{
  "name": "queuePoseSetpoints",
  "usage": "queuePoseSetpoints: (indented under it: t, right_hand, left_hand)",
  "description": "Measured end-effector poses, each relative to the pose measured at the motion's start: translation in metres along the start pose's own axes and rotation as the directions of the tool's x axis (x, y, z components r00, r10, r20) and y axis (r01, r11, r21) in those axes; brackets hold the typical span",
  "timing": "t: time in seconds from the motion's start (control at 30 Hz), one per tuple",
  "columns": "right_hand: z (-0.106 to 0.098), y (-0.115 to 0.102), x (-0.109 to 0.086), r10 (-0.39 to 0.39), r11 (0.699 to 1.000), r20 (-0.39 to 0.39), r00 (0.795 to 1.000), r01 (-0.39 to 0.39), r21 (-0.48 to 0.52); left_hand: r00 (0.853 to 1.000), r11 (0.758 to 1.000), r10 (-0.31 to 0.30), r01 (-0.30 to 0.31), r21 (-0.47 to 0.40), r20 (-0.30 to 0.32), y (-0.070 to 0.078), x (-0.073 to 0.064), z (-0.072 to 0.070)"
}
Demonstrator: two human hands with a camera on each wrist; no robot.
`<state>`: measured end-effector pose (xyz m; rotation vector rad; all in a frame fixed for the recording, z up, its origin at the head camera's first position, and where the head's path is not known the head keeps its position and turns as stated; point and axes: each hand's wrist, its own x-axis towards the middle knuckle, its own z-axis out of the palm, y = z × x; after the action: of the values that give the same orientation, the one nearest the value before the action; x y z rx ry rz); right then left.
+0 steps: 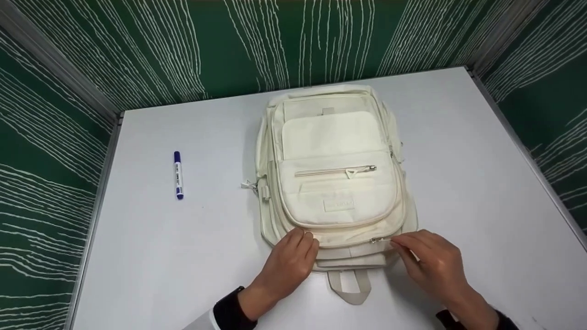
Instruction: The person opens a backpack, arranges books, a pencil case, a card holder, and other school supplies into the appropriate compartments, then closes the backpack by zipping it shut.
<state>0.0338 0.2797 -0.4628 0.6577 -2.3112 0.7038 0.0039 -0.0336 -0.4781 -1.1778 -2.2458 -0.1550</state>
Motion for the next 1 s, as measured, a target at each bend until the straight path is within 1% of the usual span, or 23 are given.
queuePoseSetpoints:
  t: [0.23,0.4,0.5,0.6,0.83,1.0]
  right_hand:
    - [-0.015,0.032,0.004,0.019,0.994,0.024,1.000,-0.016,-0.105]
    - [-0.023,0.060,0.012,0.016,0.985,0.016,1.000,-0.013,-0.170]
    - [-0.024,0.074,0.019,0.003,0.983,0.015,1.000,0.000,-0.182]
    - [-0.022,0.084,0.026,-0.006,0.982,0.019,1.000,0.009,-0.189]
    - [-0.007,0.105,0.045,0.009,0.986,-0.017,1.000,-0.012,-0.167]
    - [0.002,0.123,0.062,0.009,0.982,-0.006,1.000,-0.010,-0.187]
  left_hand:
    - [1.000,1.000,0.006,-0.006,0.005,0.000,0.000,0.000,0.001]
    - [1.000,1.000,0.001,-0.001,-0.018,0.005,-0.001,-0.001,0.000]
    - [1.000,1.000,-0.008,0.008,-0.030,0.016,-0.001,0.000,-0.002]
    - [1.000,0.999,-0.007,0.007,-0.031,0.016,-0.001,0.000,-0.002]
    - [1.000,0.998,-0.028,0.029,-0.053,0.006,-0.001,-0.001,0.001]
    - [1.000,0.999,-0.029,0.029,-0.039,0.007,0.000,-0.002,0.002]
